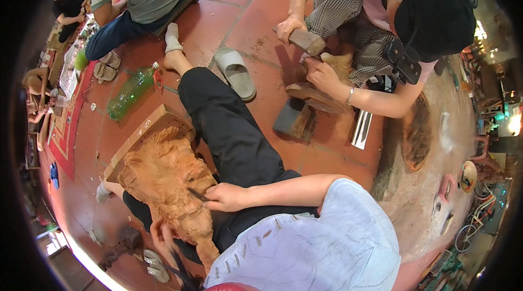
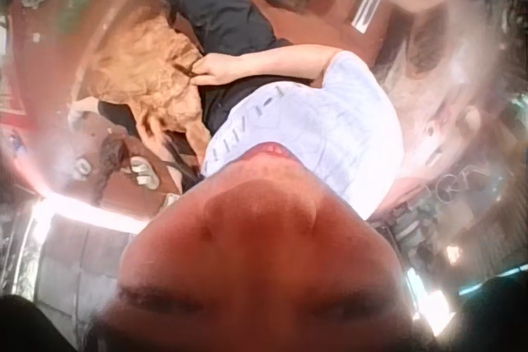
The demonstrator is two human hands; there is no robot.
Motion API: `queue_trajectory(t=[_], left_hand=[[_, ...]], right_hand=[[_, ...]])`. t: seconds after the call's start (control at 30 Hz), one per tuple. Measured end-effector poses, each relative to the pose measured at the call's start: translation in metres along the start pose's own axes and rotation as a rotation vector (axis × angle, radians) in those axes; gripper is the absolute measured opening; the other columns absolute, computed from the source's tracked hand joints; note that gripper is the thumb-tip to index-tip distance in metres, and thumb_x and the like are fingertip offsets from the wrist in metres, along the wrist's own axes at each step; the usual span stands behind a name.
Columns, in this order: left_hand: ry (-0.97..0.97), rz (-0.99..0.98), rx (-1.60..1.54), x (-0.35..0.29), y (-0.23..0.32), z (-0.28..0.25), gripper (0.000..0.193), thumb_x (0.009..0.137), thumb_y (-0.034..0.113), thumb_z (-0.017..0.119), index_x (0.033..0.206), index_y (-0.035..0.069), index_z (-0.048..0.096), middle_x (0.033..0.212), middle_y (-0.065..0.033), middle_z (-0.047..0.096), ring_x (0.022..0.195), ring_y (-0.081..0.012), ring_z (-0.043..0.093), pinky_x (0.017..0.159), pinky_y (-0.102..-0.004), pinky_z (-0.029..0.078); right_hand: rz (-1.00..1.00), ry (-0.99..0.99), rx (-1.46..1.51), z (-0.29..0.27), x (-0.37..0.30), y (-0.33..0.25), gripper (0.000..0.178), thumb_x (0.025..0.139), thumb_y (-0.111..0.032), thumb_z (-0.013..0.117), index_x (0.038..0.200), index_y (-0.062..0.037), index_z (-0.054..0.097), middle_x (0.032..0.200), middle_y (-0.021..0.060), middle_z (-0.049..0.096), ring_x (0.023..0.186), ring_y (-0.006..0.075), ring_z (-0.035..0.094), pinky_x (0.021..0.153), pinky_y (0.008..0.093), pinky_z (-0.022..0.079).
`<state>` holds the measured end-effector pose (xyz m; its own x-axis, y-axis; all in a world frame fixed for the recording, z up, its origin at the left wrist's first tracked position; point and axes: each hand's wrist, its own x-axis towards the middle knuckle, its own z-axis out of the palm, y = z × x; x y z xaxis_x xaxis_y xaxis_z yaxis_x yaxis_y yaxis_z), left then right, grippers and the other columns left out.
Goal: The person sits on the floor and carves a large, irregular piece of wood resting on their lap using a small chisel. They hold the wood with one hand and carefully chip away at the surface with the other, while another person works nearby.
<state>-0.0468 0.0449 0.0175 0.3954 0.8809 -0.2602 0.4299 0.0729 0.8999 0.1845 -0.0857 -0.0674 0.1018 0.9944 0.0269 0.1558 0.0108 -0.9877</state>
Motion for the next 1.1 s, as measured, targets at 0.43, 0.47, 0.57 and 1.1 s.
queue_trajectory(t=[0.43, 0.47, 0.57, 1.1], left_hand=[[0.248, -0.513, 0.004, -0.069, -0.07, -0.007, 0.029, 0.103, 0.029, 0.054, 0.116, 0.003, 0.061, 0.082, -0.003, 0.057, 0.07, -0.012, 0.053, 0.063, -0.0248, 0.044], [0.208, -0.536, -0.027, -0.071, -0.066, 0.0, 0.03, 0.102, 0.029, 0.054, 0.116, 0.003, 0.061, 0.082, -0.0033, 0.057, 0.071, -0.0122, 0.053, 0.063, -0.0249, 0.044], [0.168, -0.577, -0.08, -0.085, -0.053, 0.002, 0.031, 0.102, 0.029, 0.055, 0.117, 0.003, 0.06, 0.084, -0.004, 0.058, 0.072, -0.013, 0.054, 0.064, -0.0253, 0.045], [-0.079, -0.78, -0.225, -0.105, -0.034, 0.002, 0.035, 0.101, 0.032, 0.055, 0.12, 0.003, 0.059, 0.092, -0.0079, 0.063, 0.08, -0.0169, 0.061, 0.07, -0.0274, 0.05]], right_hand=[[0.29, 0.574, 0.479, 0.011, 0.003, 0.027, 0.043, 0.103, -0.037, 0.054, 0.086, -0.0047, 0.075, 0.101, 0.009, 0.058, 0.107, 0.0208, 0.053, 0.098, 0.032, 0.041], [0.33, 0.579, 0.503, 0.013, -0.001, 0.034, 0.04, 0.103, -0.037, 0.054, 0.09, -0.0056, 0.076, 0.111, 0.0132, 0.059, 0.118, 0.0241, 0.049, 0.105, 0.033, 0.037], [0.223, 0.583, 0.419, 0.016, 0.0, 0.032, 0.037, 0.105, -0.034, 0.052, 0.098, -0.0049, 0.074, 0.126, 0.0103, 0.052, 0.123, 0.0222, 0.048, 0.108, 0.0344, 0.036], [0.235, 0.75, 0.636, 0.051, 0.028, 0.044, 0.043, 0.105, -0.035, 0.047, 0.085, -0.0033, 0.069, 0.089, 0.0028, 0.062, 0.086, 0.013, 0.057, 0.083, 0.0286, 0.045]])
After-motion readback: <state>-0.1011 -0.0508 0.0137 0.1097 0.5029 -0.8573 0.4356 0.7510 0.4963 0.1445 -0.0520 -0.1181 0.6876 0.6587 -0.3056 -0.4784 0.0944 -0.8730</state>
